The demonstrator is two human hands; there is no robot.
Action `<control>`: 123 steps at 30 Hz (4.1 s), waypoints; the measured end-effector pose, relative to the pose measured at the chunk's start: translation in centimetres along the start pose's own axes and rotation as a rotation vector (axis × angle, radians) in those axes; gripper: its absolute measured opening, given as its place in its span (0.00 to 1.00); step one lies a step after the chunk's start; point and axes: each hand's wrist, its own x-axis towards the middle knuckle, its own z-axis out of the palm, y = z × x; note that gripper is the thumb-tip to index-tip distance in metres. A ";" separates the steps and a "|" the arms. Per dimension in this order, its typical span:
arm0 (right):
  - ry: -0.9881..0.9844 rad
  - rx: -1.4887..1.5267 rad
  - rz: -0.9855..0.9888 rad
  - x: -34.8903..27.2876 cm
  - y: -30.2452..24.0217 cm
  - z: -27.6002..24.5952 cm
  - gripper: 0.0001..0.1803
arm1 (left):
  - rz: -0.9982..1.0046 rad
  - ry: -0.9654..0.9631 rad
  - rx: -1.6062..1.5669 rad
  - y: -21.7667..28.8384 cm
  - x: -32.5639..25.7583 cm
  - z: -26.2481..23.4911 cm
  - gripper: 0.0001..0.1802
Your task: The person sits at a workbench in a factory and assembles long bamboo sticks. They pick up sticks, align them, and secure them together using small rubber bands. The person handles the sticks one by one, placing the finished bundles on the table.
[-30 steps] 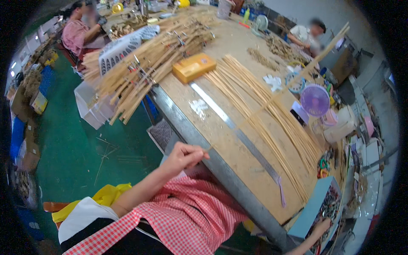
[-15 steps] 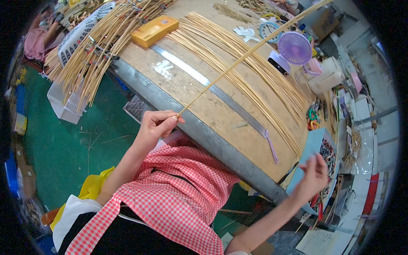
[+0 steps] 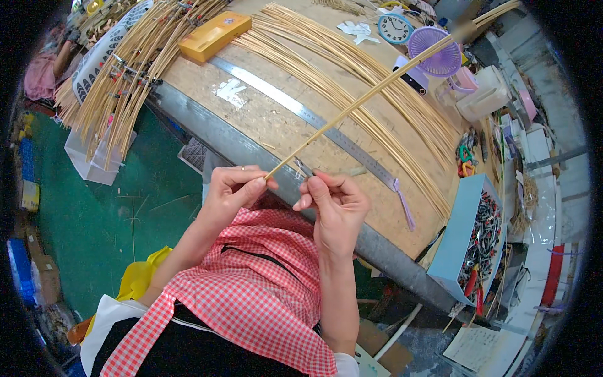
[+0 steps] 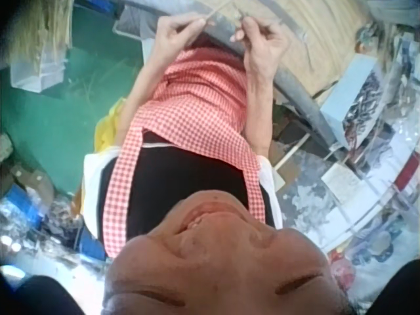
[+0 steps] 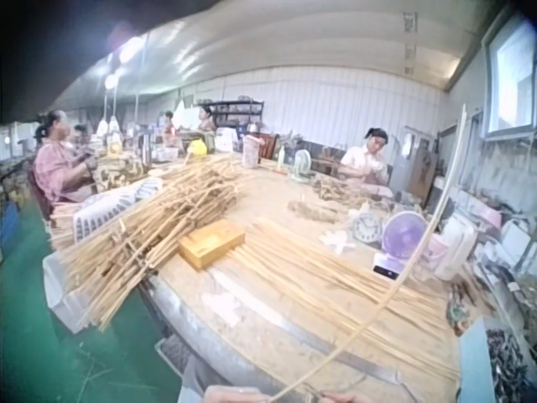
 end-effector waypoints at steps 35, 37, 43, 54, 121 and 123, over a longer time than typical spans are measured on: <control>-0.151 0.047 -0.089 2.8 -2.8 -1.4 0.11 | -0.239 -0.291 -0.268 -1.9 -0.1 -0.2 0.15; -0.118 0.074 -0.079 2.8 -2.0 -1.6 0.09 | -0.256 -0.349 -0.282 -2.4 0.1 -0.6 0.14; 0.013 0.041 -0.094 1.8 -0.7 -1.0 0.06 | -0.131 -0.310 -0.011 -2.8 0.6 -2.0 0.13; -0.066 -0.197 -0.004 -2.1 3.8 3.3 0.04 | 0.407 -0.070 0.432 6.1 3.8 2.9 0.09; 0.523 -1.936 0.289 -5.0 -20.2 -30.3 0.08 | 0.094 0.007 0.186 1.2 0.7 -2.6 0.11; 0.459 -1.941 0.396 -4.7 -19.4 -30.9 0.09 | 0.078 0.022 0.191 1.1 0.8 -3.2 0.10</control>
